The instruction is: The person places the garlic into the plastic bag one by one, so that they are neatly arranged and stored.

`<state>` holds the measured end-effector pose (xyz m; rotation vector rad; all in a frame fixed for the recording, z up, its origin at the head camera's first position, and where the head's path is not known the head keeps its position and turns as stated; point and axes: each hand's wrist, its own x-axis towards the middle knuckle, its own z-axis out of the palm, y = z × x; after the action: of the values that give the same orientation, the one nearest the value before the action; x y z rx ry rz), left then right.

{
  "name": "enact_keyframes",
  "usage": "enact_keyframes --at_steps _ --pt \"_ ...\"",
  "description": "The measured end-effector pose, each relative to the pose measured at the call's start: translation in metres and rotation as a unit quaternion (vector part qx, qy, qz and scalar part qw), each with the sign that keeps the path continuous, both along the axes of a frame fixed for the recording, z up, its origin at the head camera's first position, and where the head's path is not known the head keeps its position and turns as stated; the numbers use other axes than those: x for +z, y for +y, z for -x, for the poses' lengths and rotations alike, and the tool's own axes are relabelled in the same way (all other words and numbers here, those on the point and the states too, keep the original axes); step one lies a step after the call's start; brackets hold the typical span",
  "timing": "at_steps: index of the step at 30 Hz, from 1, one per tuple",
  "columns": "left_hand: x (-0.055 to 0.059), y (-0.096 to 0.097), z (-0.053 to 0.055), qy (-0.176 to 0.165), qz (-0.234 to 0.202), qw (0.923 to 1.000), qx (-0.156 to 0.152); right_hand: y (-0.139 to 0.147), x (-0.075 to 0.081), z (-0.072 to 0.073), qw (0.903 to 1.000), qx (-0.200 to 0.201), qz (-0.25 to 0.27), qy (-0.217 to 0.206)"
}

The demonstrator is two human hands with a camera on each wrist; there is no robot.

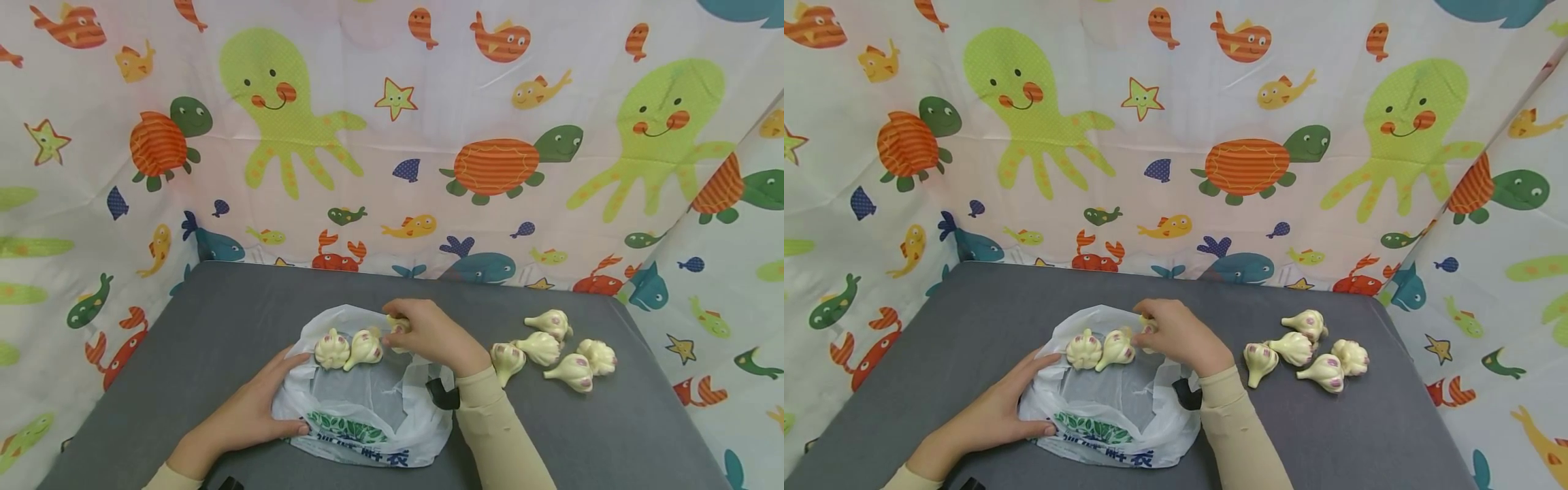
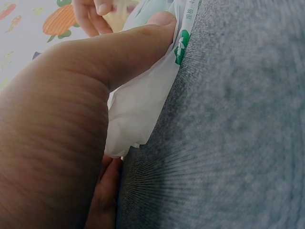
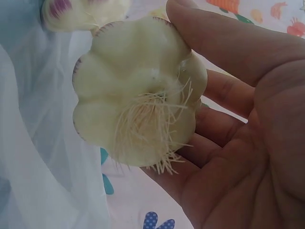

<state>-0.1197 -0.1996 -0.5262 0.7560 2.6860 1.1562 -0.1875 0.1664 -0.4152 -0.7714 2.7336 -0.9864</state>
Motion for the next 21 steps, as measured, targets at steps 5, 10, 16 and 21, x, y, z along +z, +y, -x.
enact_keyframes --at_steps 5,10,16,21 --pt "0.001 0.000 0.000 -0.003 -0.003 1.0000 0.000 -0.005 -0.002 0.000 0.9999 0.004 0.002 -0.011" --pt "0.001 0.001 0.000 0.002 0.000 1.0000 0.001 -0.010 -0.006 0.000 0.9997 0.005 -0.001 -0.023" --pt "0.001 0.001 -0.001 0.007 0.004 1.0000 0.001 -0.014 -0.010 0.000 0.9996 0.011 -0.007 -0.024" --pt "0.001 0.001 -0.001 0.006 0.002 1.0000 0.000 -0.017 -0.012 0.001 0.9995 0.015 -0.015 -0.024"
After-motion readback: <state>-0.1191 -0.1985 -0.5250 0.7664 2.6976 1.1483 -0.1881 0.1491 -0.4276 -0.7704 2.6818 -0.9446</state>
